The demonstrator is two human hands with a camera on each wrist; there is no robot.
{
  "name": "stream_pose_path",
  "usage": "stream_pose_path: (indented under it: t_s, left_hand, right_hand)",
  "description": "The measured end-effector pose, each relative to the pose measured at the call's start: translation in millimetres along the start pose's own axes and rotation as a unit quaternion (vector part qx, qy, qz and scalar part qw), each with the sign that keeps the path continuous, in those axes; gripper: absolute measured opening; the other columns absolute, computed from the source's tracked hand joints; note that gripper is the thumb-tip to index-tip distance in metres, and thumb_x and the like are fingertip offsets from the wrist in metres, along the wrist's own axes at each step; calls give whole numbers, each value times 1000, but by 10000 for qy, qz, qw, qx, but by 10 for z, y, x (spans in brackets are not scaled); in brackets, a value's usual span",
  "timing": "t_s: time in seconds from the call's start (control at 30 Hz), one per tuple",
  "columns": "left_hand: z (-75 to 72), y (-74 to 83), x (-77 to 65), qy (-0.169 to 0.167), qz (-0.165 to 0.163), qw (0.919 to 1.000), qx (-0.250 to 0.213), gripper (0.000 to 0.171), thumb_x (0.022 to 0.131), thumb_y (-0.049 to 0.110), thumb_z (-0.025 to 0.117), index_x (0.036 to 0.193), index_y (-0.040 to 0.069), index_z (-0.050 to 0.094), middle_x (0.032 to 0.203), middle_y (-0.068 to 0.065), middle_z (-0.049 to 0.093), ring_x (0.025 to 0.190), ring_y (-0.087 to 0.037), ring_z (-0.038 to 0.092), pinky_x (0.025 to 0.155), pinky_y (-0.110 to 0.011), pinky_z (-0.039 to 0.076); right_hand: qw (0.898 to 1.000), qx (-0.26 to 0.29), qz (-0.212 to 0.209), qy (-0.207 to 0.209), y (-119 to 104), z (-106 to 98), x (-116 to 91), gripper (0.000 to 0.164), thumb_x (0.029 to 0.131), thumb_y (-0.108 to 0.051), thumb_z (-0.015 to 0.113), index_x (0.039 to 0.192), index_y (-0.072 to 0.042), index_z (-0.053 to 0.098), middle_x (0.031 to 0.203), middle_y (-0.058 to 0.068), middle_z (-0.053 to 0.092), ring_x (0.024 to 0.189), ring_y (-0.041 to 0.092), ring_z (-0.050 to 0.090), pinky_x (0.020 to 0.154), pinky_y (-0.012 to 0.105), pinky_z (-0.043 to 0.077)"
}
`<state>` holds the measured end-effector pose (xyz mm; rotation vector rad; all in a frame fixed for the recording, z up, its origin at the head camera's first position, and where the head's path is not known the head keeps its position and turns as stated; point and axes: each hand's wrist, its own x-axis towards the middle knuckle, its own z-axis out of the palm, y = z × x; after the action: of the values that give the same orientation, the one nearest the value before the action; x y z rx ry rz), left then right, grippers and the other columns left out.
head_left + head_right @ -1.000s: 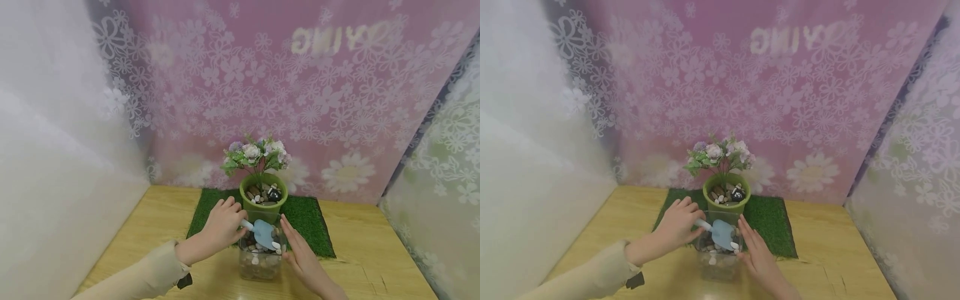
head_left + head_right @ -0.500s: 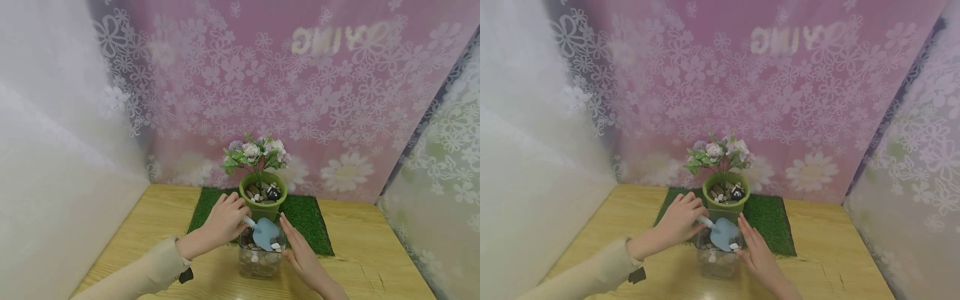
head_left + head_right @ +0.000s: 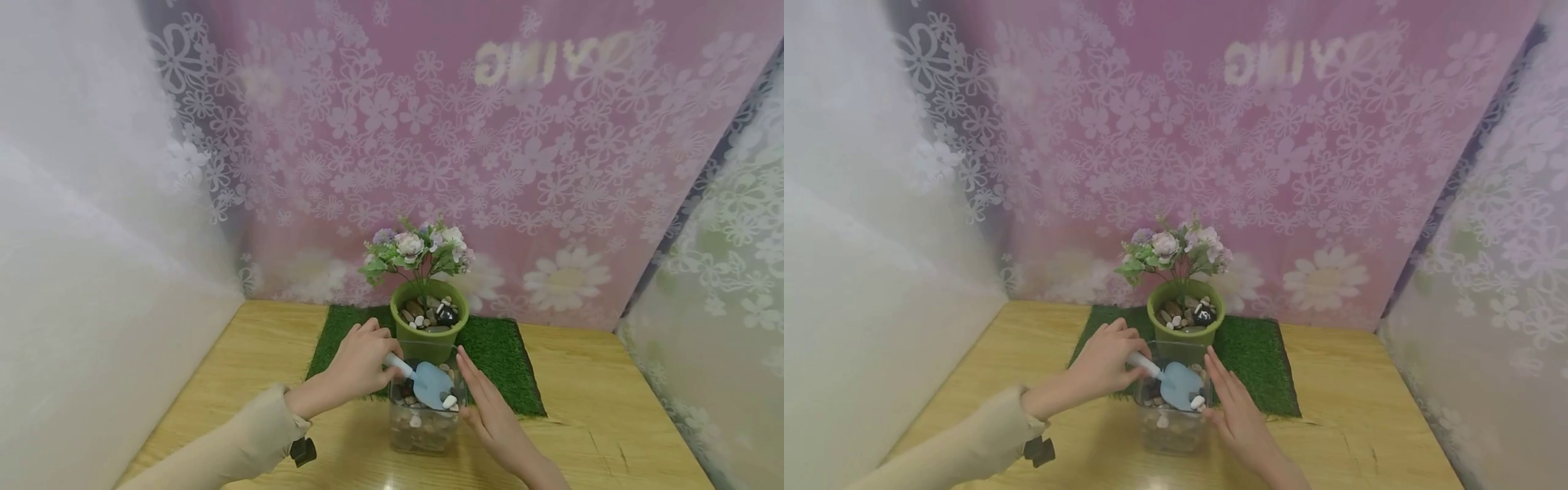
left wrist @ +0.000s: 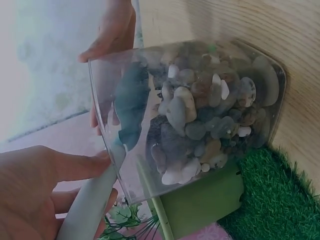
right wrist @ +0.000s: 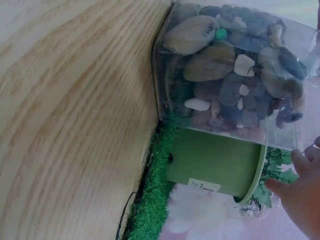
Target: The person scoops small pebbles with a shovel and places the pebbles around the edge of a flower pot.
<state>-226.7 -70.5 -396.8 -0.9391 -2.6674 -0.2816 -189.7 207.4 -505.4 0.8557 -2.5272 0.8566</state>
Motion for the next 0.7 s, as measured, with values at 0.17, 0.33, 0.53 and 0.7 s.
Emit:
stream_pose_path:
  t_s: [0.17, 0.33, 0.53, 0.7]
  left_hand:
    - [33, -49, -40, 51, 18, 9998, -180, 19, 83, 41, 83, 91, 25, 78, 86, 9, 68, 73, -11, 38, 67, -27, 32]
    - [26, -136, -97, 44, 263, 9990, -366, 19, 84, 41, 83, 94, 25, 78, 89, 9, 69, 73, -11, 37, 67, -25, 34]
    - [9, -150, -110, 55, 559, 9981, -249, 22, 87, 41, 80, 98, 22, 76, 91, 7, 69, 74, -12, 37, 68, -26, 34]
    - [-8, -142, -117, -33, 526, 9985, -157, 27, 87, 44, 78, 98, 20, 72, 90, 5, 69, 74, -13, 37, 67, -26, 36]
  right_hand:
    - [10000, 9, -21, 9, -3, -17, -3, 82, 98, -11, 63, 164, -14, 14, 170, 7, 15, 151, 21, 28, 121, 29, 18]
    - [10000, -76, -32, 41, -2, -5, 1, 80, 100, -14, 62, 164, -14, 15, 169, 8, 17, 150, 22, 29, 119, 39, 27]
    - [10000, 4, -8, 35, -16, -12, 2, 80, 99, -12, 62, 164, -14, 15, 169, 8, 15, 150, 22, 28, 120, 23, 14]
    - [10000, -4, 16, 16, -22, -15, 1, 80, 100, -13, 62, 164, -15, 14, 169, 8, 16, 151, 21, 28, 121, 37, 25]
